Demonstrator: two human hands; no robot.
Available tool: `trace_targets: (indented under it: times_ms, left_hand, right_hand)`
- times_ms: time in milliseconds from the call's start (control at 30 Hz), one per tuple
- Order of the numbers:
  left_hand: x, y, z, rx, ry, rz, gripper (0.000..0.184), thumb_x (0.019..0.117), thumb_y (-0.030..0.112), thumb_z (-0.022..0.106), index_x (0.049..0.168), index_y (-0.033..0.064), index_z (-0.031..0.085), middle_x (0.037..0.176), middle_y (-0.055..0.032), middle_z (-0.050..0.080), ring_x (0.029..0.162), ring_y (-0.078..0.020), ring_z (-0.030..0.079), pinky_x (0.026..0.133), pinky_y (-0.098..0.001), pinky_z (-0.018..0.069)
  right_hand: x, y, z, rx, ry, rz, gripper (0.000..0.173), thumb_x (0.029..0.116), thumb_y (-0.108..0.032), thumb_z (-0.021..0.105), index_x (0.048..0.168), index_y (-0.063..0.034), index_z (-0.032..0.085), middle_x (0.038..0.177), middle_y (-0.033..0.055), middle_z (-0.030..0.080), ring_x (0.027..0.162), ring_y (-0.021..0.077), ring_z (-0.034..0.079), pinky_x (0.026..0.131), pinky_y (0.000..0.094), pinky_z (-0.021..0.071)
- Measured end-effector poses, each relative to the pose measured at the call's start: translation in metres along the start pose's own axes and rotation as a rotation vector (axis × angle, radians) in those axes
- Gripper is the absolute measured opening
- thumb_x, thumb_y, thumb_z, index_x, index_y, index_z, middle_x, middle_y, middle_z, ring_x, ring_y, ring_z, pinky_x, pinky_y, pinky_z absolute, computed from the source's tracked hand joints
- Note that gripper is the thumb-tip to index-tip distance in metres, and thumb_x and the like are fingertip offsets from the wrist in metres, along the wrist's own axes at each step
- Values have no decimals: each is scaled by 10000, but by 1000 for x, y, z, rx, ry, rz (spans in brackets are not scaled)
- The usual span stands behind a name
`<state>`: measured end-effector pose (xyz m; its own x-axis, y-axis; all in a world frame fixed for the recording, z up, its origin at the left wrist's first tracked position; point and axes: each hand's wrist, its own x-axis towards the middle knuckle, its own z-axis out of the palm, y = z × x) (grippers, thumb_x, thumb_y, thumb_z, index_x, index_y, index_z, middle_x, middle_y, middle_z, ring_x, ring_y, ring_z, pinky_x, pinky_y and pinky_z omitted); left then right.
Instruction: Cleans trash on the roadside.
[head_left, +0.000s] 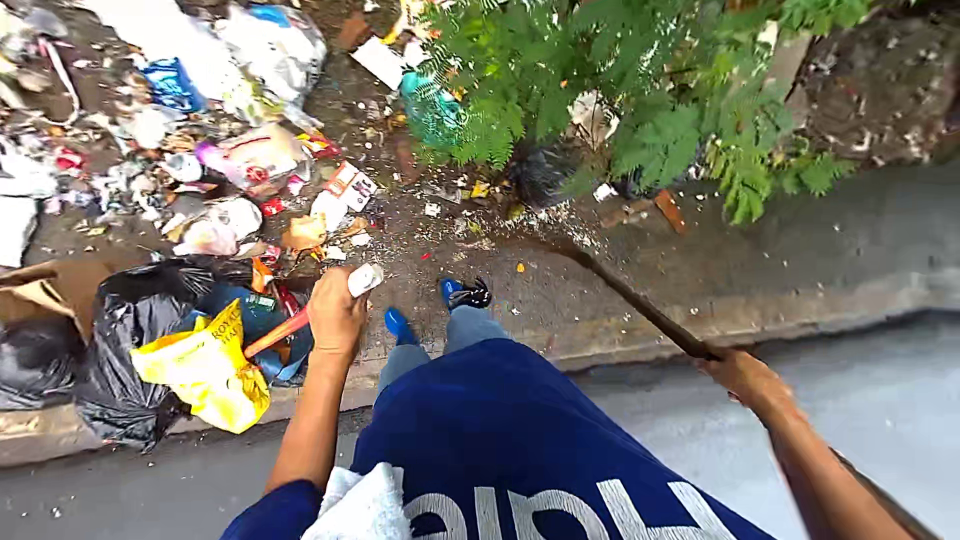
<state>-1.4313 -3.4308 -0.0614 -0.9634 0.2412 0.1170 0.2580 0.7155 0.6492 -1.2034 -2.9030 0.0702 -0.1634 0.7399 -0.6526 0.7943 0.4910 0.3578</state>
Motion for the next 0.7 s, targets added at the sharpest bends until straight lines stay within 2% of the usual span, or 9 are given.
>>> trace_targets:
  times_ms: [67, 133, 233, 300, 400, 467, 567, 600, 700]
  left_hand:
    - [-4, -24, -9, -44, -116, -33, 311, 935, 123, 726, 1115, -117, 644, 1047, -318, 686, 966, -503, 689, 841, -672, 525]
    - [-16, -55, -12, -51, -216, -114, 295, 935, 128, 738, 1058, -119, 635, 962, -329, 674, 885, -521, 679, 781, -707, 506]
    - [-37, -85, -13, -51, -301, -156, 269, 915, 124, 737, 967, -120, 636, 862, -323, 661, 809, -523, 668, 722, -712, 491]
    - [-43, -93, -11, -93, -294, -141, 294, 894, 150, 745, 912, -124, 643, 831, -308, 662, 785, -490, 670, 725, -682, 496]
    - [-38, -100, -10, -110, -306, -155, 372, 877, 223, 768, 859, -124, 636, 805, -288, 656, 765, -445, 658, 732, -642, 486]
    - [-35, -115, -13, -57, -366, -221, 400, 893, 253, 766, 901, -132, 658, 849, -310, 671, 815, -468, 668, 774, -662, 479]
    - [-42, -138, -16, 33, -452, -363, 397, 935, 252, 738, 1014, -133, 677, 944, -347, 681, 928, -518, 670, 852, -700, 468]
    - [-45, -140, -18, 52, -468, -383, 377, 938, 232, 730, 1024, -132, 677, 957, -353, 679, 945, -527, 666, 859, -708, 461]
    - [-53, -134, -19, 74, -504, -369, 312, 917, 161, 727, 984, -139, 673, 947, -357, 680, 940, -538, 669, 847, -716, 463]
  right_hand:
    - [3, -24, 35, 28, 21, 119, 454, 1067, -279, 537, 1414, 11, 573, 1375, 361, 576, 1288, 545, 549, 1024, 741, 401]
    - [9, -65, 70, 66, -11, 146, 495, 1058, -314, 526, 1402, 39, 567, 1397, 343, 567, 1313, 516, 542, 1043, 715, 405]
    - [-22, -130, 125, 93, -167, -28, 473, 1060, -309, 527, 1488, -109, 542, 1376, 308, 603, 1279, 525, 565, 1004, 746, 412]
    - [-35, -137, 144, 143, -259, -139, 500, 1073, -301, 523, 1560, -200, 478, 1387, 263, 617, 1262, 490, 590, 1021, 713, 427]
    - [-43, -89, 127, 300, -227, -144, 501, 1067, -309, 569, 1548, -183, 499, 1333, 264, 642, 1137, 455, 646, 959, 669, 476]
    - [-49, -41, 104, 435, -164, -53, 492, 1059, -304, 601, 1529, -184, 520, 1217, 256, 661, 912, 375, 632, 772, 584, 498]
    - [-45, 11, 76, 455, -51, 92, 484, 1067, -285, 586, 1539, -205, 509, 1106, 236, 661, 761, 315, 573, 664, 529, 464]
    - [-38, 13, 70, 416, -15, 122, 471, 1074, -286, 571, 1529, -180, 518, 1113, 252, 657, 804, 352, 589, 697, 563, 468]
    - [5, -34, 56, 236, 20, 207, 440, 1074, -291, 516, 1425, -33, 579, 1352, 321, 607, 1241, 508, 588, 998, 714, 430]
